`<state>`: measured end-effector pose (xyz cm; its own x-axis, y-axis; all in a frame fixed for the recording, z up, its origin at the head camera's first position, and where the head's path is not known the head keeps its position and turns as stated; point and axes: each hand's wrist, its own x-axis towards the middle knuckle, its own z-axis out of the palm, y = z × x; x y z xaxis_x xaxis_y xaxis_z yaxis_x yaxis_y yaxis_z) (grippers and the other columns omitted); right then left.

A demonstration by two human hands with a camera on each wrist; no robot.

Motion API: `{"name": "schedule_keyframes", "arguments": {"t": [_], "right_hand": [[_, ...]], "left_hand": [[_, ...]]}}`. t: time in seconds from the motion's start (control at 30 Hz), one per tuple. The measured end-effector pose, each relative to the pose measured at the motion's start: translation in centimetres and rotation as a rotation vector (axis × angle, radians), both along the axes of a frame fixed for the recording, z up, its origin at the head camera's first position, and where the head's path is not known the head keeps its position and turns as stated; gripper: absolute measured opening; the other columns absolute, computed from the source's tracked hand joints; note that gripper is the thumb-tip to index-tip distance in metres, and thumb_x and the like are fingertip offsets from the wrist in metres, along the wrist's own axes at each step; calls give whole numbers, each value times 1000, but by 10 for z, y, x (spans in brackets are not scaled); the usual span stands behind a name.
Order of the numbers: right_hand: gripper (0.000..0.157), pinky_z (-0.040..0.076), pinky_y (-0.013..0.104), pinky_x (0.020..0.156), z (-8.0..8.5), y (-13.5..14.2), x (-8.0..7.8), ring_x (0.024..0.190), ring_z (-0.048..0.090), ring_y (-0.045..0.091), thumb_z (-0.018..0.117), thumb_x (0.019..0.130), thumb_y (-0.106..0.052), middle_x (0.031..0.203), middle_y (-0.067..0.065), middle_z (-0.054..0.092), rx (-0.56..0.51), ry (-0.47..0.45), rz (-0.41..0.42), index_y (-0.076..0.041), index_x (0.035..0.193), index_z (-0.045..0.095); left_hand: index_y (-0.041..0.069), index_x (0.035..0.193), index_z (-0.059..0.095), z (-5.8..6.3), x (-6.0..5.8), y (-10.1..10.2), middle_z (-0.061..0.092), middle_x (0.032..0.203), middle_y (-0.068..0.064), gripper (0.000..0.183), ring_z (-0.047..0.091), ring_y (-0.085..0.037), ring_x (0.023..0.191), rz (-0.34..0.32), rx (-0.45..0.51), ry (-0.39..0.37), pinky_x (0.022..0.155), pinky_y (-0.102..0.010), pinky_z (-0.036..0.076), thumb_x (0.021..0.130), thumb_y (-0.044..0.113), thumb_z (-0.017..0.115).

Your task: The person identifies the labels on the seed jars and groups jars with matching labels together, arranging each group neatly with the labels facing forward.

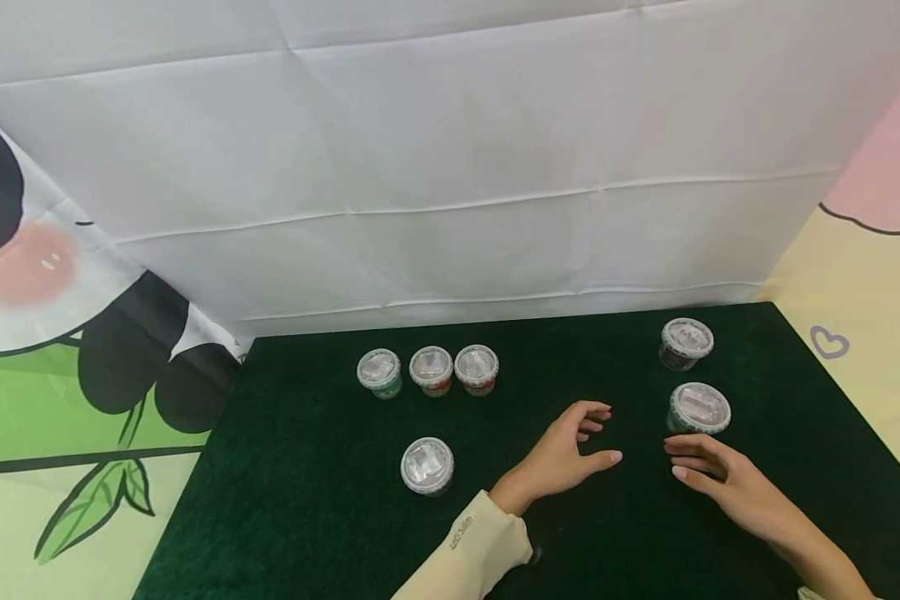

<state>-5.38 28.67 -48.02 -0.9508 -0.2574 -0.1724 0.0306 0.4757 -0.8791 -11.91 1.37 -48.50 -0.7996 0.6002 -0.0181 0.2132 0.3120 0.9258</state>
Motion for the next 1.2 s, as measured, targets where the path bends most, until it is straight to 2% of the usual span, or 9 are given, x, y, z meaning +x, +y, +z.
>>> {"name": "schedule_keyframes", "arguments": {"t": [0.23, 0.5, 0.6, 0.77, 0.83, 0.9, 1.0, 1.07, 1.2], "right_hand": [[36, 56, 18, 81, 1, 13, -1, 100, 60, -13, 60, 108, -11, 131, 28, 65, 96, -13, -49, 12, 136, 56], [32, 55, 21, 74, 5, 27, -7, 90, 62, -5, 60, 109, -15, 119, 18, 69, 199, -69, -180, 10, 128, 57], [36, 55, 21, 73, 5, 30, -9, 88, 61, -6, 59, 110, -18, 120, 21, 68, 192, -73, -228, 12, 130, 53], [49, 54, 16, 73, 4, 37, -12, 91, 58, -9, 57, 111, -21, 130, 35, 57, 170, -78, -271, 15, 139, 40], [55, 52, 14, 73, 4, 39, -13, 99, 64, 4, 57, 111, -22, 134, 39, 52, 177, -68, -285, 16, 143, 35], [59, 49, 11, 72, 4, 41, -15, 109, 67, 27, 57, 111, -22, 139, 43, 47, 185, -54, -297, 17, 147, 30], [66, 45, 8, 71, 3, 42, -17, 128, 51, 57, 56, 111, -23, 145, 46, 39, 179, -49, -301, 18, 151, 23], [69, 43, 6, 72, 2, 42, -18, 135, 42, 62, 55, 112, -23, 149, 47, 33, 166, -56, -293, 18, 154, 19], [75, 41, 6, 73, 0, 43, -22, 138, 37, 64, 55, 112, -25, 153, 47, 27, 148, -62, -277, 17, 157, 12]], "left_hand": [[15, 154, 46, -3, 0, 11, 53, 153, -2, 59, 55, -10, 136, 16, 4, 3, 113, -25, 45, 102, 23, 72], [14, 155, 45, -7, -4, 27, 52, 154, -3, 59, 54, -10, 137, 19, 7, 2, 113, -25, 45, 103, 22, 71], [16, 155, 45, -8, -5, 33, 52, 155, -1, 59, 54, -9, 137, 26, -2, -1, 112, -24, 46, 103, 22, 72], [17, 156, 44, -10, -4, 40, 51, 156, 1, 61, 54, -9, 137, 39, -20, -10, 110, -24, 47, 102, 23, 72], [18, 156, 44, -10, -5, 42, 51, 156, 2, 61, 54, -9, 136, 46, -24, -17, 110, -25, 48, 102, 24, 73], [19, 156, 44, -11, -5, 44, 50, 156, 3, 62, 54, -9, 136, 53, -25, -23, 109, -25, 48, 102, 24, 73], [19, 157, 44, -13, -6, 47, 49, 157, 3, 63, 53, -9, 137, 57, -25, -29, 109, -25, 48, 102, 24, 73], [19, 158, 42, -14, -7, 50, 49, 158, 3, 64, 53, -9, 138, 56, -25, -30, 109, -25, 48, 102, 24, 73], [20, 159, 40, -15, -8, 57, 47, 159, 3, 66, 53, -9, 137, 54, -26, -39, 109, -25, 49, 102, 26, 73]]}}
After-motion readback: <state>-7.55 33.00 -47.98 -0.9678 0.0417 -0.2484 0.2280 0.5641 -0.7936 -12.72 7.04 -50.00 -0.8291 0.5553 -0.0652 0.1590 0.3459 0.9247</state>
